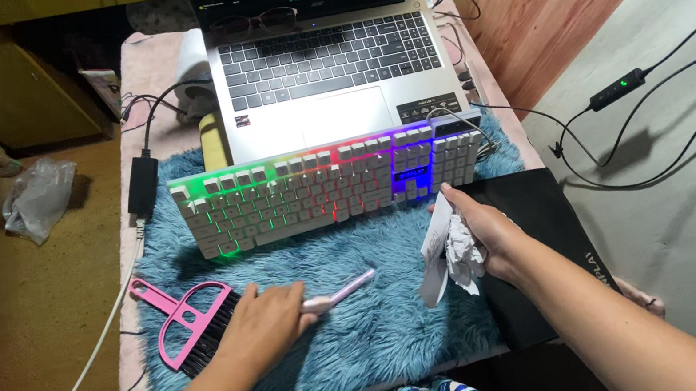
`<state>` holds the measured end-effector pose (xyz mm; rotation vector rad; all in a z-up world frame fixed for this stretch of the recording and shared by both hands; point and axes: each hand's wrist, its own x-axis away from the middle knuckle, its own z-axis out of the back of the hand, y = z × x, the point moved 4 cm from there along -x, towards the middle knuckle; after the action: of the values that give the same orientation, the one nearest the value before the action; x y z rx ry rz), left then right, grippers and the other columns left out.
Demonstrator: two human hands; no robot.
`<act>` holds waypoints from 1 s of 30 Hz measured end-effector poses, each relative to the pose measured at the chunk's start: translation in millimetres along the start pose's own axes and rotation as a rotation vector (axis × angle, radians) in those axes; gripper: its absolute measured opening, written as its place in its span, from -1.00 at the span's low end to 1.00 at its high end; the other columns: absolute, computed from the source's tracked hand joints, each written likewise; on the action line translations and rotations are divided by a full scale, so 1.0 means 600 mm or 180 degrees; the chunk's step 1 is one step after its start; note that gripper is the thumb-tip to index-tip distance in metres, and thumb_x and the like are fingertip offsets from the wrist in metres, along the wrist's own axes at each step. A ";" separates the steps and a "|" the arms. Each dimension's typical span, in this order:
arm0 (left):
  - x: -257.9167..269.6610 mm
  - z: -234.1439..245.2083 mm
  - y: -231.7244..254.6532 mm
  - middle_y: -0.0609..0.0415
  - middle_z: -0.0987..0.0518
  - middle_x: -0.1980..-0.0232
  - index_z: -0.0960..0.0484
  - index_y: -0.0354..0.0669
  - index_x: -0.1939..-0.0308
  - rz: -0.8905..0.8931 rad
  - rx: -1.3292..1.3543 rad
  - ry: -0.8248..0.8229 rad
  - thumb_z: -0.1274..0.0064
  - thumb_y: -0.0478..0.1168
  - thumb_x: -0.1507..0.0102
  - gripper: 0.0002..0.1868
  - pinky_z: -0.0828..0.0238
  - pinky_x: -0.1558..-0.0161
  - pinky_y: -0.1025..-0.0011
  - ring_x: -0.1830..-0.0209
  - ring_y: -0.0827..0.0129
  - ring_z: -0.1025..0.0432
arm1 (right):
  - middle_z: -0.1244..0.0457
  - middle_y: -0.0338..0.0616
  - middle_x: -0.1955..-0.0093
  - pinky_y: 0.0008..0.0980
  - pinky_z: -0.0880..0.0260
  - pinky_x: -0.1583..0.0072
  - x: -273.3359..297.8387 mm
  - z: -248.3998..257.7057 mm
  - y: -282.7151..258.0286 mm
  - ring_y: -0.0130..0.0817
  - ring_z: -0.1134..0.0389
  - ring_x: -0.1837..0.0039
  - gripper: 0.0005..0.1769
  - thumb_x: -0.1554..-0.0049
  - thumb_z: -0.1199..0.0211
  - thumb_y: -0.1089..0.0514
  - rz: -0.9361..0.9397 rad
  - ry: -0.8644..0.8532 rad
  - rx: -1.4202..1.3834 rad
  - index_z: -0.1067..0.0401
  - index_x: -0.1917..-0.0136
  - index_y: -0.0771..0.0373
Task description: The person cleans a desk area by wiping a laptop, keyboard, and mouse with a cloth and a brush. They also handle a pair of glasses and a small pouch, wiping them before placing them back on the desk.
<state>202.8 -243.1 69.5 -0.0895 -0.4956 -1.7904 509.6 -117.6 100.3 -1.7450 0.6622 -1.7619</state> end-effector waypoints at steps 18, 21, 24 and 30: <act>-0.048 0.008 -0.080 -0.05 -0.67 -0.01 -0.71 0.08 -0.02 0.1505 0.0885 -0.0160 -0.18 0.00 -0.18 -0.65 -0.50 -0.08 0.09 -0.04 0.02 -0.58 | -0.38 -0.10 0.16 -0.29 -0.46 0.25 0.019 0.002 -0.021 -0.35 -0.40 0.26 -0.67 -0.10 -0.36 0.07 0.0087 0.0006 0.0009 -0.49 -0.10 0.24; -0.034 0.046 -0.104 -0.16 -0.67 0.19 -0.71 -0.07 0.05 0.1402 0.2025 0.0380 -0.20 -0.02 -0.21 -0.68 -0.47 0.10 0.11 0.19 0.06 -0.57 | -0.37 -0.14 0.16 -0.29 -0.48 0.24 0.011 -0.014 -0.016 -0.37 -0.40 0.25 -0.68 -0.11 -0.31 0.09 0.0038 -0.0060 -0.0009 -0.49 -0.12 0.21; -0.037 0.083 -0.090 -0.20 -0.54 0.39 -0.67 -0.29 0.17 0.1183 0.3301 0.0878 -0.26 -0.01 -0.24 -0.63 -0.37 0.35 0.11 0.49 0.14 -0.44 | -0.38 -0.13 0.16 -0.28 -0.47 0.21 0.006 -0.048 -0.021 -0.37 -0.40 0.23 -0.67 -0.11 -0.25 0.11 0.0117 -0.0300 0.0008 -0.50 -0.14 0.21; -0.066 0.197 -0.018 0.08 -0.63 0.37 -0.69 -0.20 0.29 -0.0050 0.1988 0.2824 -0.32 -0.04 -0.13 -0.70 -0.44 0.33 0.30 0.39 0.28 -0.54 | -0.40 -0.17 0.09 -0.33 -0.44 0.14 0.016 -0.121 -0.080 -0.38 -0.43 0.14 -0.63 -0.11 -0.28 0.14 0.0986 -0.0658 0.0453 -0.51 -0.19 0.25</act>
<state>180.6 -160.6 161.2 1.0907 -0.3699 -1.4282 434.9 -93.2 138.3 -1.6032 0.6606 -1.3649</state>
